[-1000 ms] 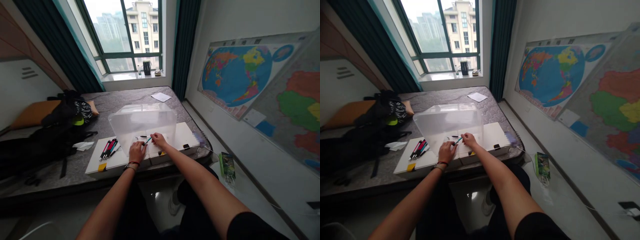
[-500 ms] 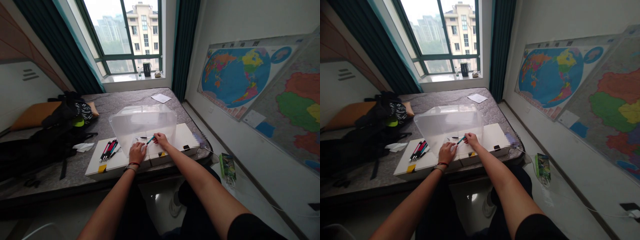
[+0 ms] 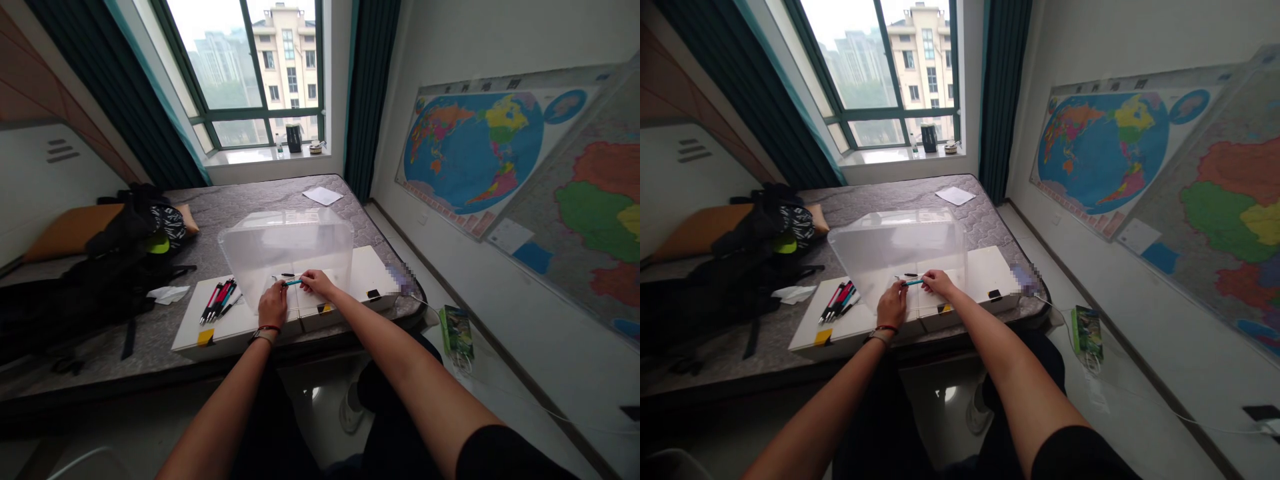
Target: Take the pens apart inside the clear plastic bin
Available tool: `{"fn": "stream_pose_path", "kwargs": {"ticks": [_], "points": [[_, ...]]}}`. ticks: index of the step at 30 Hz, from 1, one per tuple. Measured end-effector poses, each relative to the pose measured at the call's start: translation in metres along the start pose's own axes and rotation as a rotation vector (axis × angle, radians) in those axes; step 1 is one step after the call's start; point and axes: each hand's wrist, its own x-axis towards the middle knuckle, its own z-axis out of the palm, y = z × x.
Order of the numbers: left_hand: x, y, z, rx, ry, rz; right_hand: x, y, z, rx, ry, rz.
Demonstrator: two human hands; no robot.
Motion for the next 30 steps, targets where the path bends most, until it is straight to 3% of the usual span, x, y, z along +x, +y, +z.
{"fn": "stream_pose_path", "kwargs": {"ticks": [12,24,30], "points": [[0.0002,0.0014,-0.0011,-0.044,0.015,-0.029,0.0036,0.0056,0.0002,-0.016,-0.006,-0.033],[0.0029,0.0036,-0.0057,0.017,-0.085,0.126,0.0041,0.0060,0.0002,-0.105,0.053,-0.046],[0.0016,0.0021,-0.0051,0.023,-0.078,0.114,0.0066,0.0105,0.0005,-0.134,0.006,-0.077]]}}
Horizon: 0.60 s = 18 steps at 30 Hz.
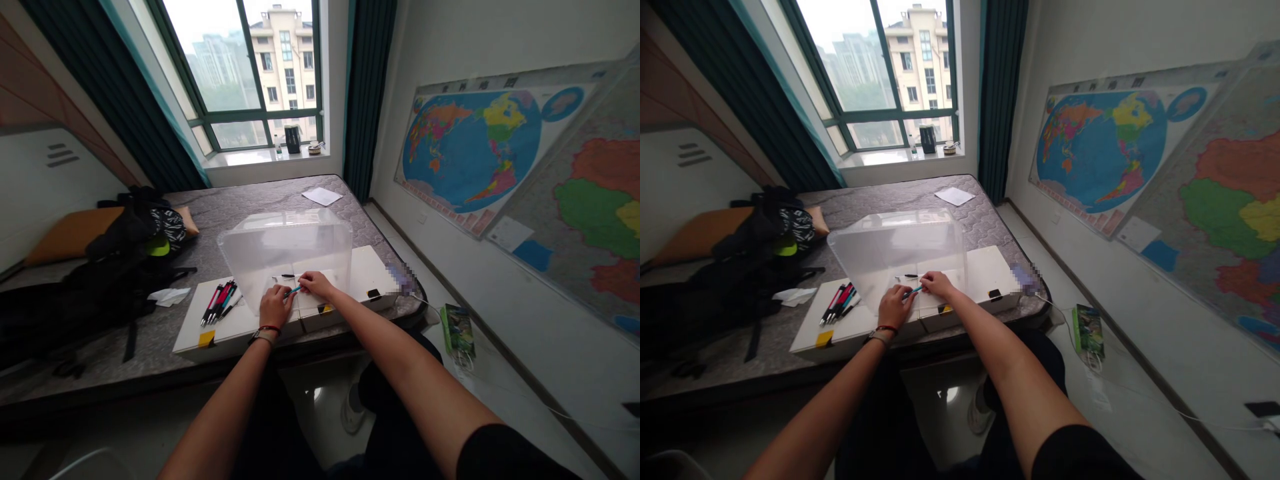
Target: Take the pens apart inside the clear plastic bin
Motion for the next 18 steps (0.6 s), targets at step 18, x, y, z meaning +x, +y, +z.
{"fn": "stream_pose_path", "kwargs": {"ticks": [18], "points": [[-0.001,0.001,0.000,0.012,0.083,-0.026,-0.005,-0.007,0.002,-0.438,0.025,-0.189]]}}
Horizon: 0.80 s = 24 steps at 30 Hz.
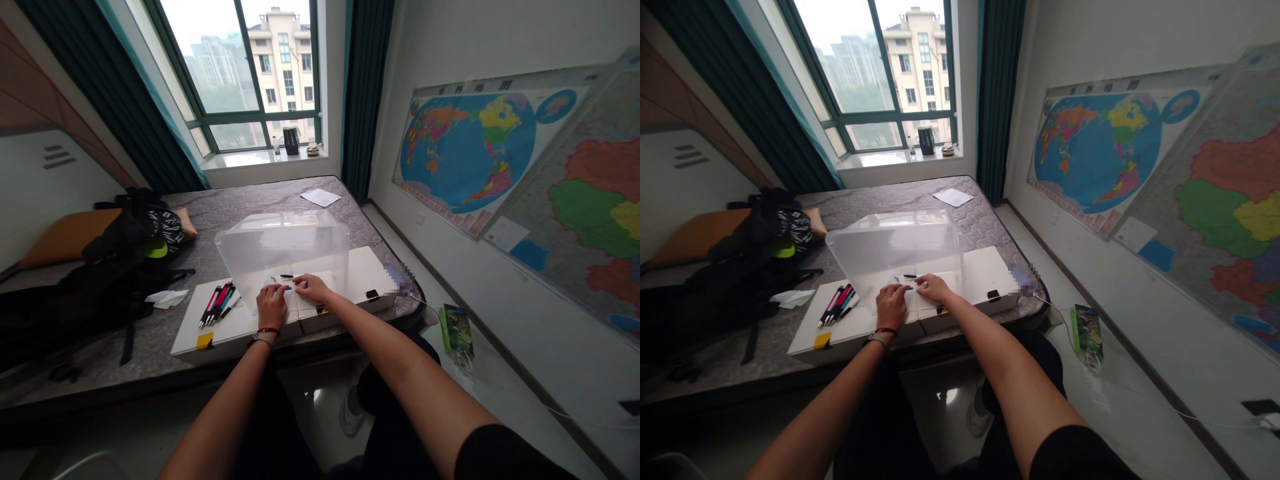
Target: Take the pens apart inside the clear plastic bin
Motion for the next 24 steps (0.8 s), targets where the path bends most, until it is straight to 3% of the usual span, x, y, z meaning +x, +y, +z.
{"fn": "stream_pose_path", "kwargs": {"ticks": [7,12,15,18,24], "points": [[0.000,0.001,0.000,0.002,0.007,-0.036,0.000,0.005,0.004,0.054,0.066,0.078],[0.002,-0.001,0.003,-0.011,0.006,-0.084,-0.002,0.007,0.000,0.250,0.281,0.236],[0.003,-0.002,0.003,-0.025,0.004,-0.105,-0.006,0.003,0.001,0.053,0.404,0.149],[0.004,-0.002,0.002,-0.036,0.035,-0.111,-0.011,-0.003,0.006,-0.157,0.415,0.058],[0.001,-0.002,0.000,0.052,0.029,-0.087,-0.012,-0.009,0.010,-0.339,0.297,0.109]]}}
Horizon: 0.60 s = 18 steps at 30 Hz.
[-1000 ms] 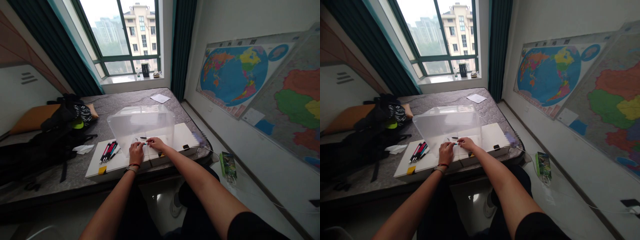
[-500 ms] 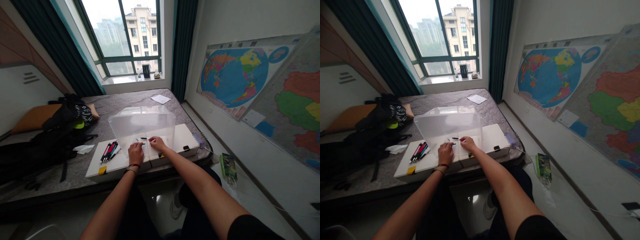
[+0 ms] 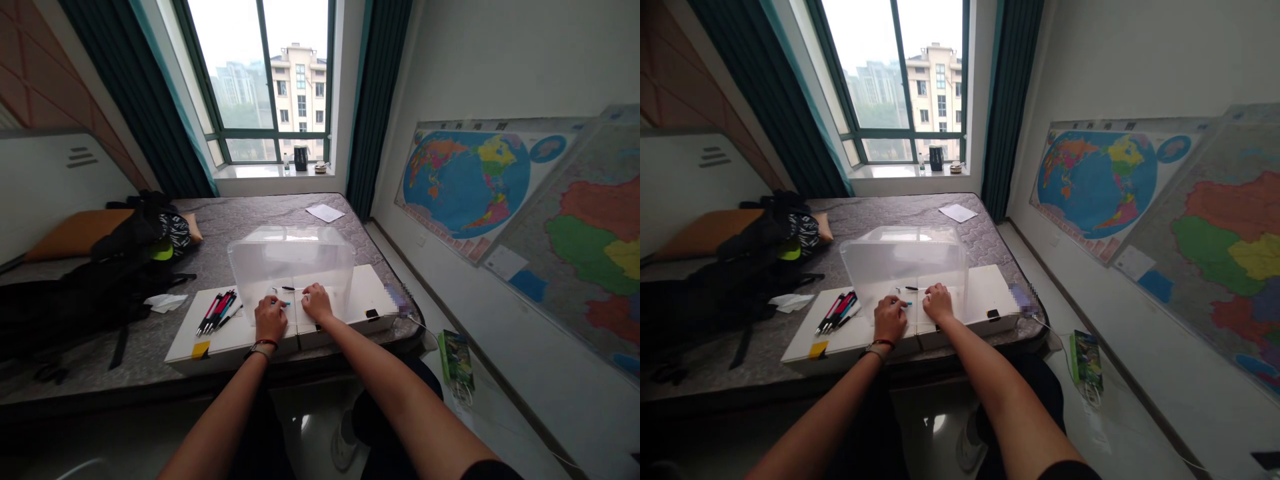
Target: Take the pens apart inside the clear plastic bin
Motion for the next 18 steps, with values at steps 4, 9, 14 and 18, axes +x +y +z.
{"fn": "stream_pose_path", "kwargs": {"ticks": [4,9,14,18], "points": [[0.0000,-0.0018,0.0039,0.029,-0.026,0.022,0.0015,0.0005,0.0007,-0.039,-0.071,-0.022],[0.0014,0.0003,0.0060,0.052,-0.053,0.017,0.0024,0.0008,0.0001,-0.082,-0.132,-0.031],[0.0017,0.0035,0.0048,0.061,-0.067,0.006,0.0025,-0.0009,-0.0019,-0.116,-0.159,-0.024],[0.0006,0.0030,0.0053,-0.004,-0.106,0.147,0.0014,-0.0013,-0.0019,-0.143,-0.189,-0.087]]}}
